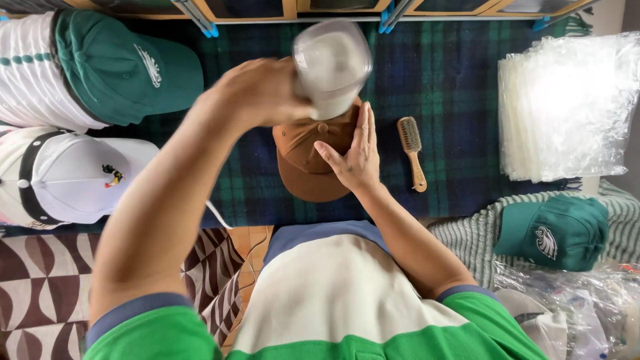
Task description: Cleaning and steaming a brown baseball cap using a brush and a handheld steamer.
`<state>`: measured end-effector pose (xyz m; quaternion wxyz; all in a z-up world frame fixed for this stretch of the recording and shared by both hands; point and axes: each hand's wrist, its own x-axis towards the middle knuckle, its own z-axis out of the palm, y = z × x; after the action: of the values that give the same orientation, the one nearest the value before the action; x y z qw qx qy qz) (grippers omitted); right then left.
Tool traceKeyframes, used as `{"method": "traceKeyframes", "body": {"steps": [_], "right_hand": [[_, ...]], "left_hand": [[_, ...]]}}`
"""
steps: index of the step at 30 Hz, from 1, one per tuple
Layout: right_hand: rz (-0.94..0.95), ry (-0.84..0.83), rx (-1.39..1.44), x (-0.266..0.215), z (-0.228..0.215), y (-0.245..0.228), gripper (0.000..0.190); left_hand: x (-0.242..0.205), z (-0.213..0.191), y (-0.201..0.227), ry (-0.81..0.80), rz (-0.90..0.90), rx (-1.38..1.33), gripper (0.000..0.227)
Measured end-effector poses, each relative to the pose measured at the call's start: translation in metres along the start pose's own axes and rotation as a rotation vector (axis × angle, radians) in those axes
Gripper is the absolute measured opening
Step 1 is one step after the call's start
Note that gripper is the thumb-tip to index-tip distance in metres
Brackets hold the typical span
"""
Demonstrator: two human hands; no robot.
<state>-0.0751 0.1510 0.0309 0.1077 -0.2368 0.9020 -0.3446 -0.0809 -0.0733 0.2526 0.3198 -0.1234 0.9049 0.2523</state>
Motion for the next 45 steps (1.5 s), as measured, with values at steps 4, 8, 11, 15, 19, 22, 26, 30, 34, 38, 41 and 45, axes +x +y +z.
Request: {"method": "traceKeyframes", "body": {"steps": [4,8,11,15,19,22,26,30,34,38,41,45], "right_hand": [[0.078,-0.018,0.018,-0.003,-0.001,0.007,0.124],[0.017,-0.081,-0.007,-0.003,-0.013,0.002,0.118],[0.074,-0.162,0.015,0.0,-0.026,-0.008,0.121],[0.136,-0.264,0.032,0.004,-0.03,-0.018,0.131],[0.163,-0.279,0.051,0.002,-0.033,-0.016,0.13],[0.161,-0.268,0.017,0.0,-0.027,-0.011,0.127],[0.067,-0.19,-0.015,0.0,-0.022,-0.005,0.125],[0.123,-0.185,0.014,-0.001,-0.024,-0.005,0.132],[0.065,-0.15,0.004,0.001,-0.027,-0.002,0.132],[-0.073,-0.041,0.083,0.017,-0.023,0.019,0.11],[-0.161,-0.002,0.176,0.033,-0.021,0.019,0.089],[0.042,-0.071,0.311,0.044,-0.026,0.011,0.077]], "left_hand": [[0.018,-0.005,0.032,-0.019,-0.007,0.096,0.057],[0.001,-0.024,0.024,-0.184,-0.181,0.126,0.068],[0.004,-0.022,-0.006,-0.174,-0.233,0.147,0.076],[-0.005,-0.016,-0.011,-0.074,-0.032,0.087,0.078],[0.025,0.008,0.014,0.025,0.103,0.111,0.053],[0.035,0.013,0.006,0.184,0.16,0.15,0.035],[0.003,-0.002,-0.021,0.081,-0.056,0.088,0.043],[-0.029,0.035,-0.081,0.158,-0.297,-0.077,0.073],[-0.043,0.034,-0.055,0.151,-0.265,-0.201,0.067],[0.015,0.027,-0.055,0.208,-0.111,-0.04,0.081],[0.078,0.004,-0.069,0.165,-0.025,-0.183,0.072],[0.136,-0.01,-0.114,0.021,-0.197,-0.525,0.06]]}}
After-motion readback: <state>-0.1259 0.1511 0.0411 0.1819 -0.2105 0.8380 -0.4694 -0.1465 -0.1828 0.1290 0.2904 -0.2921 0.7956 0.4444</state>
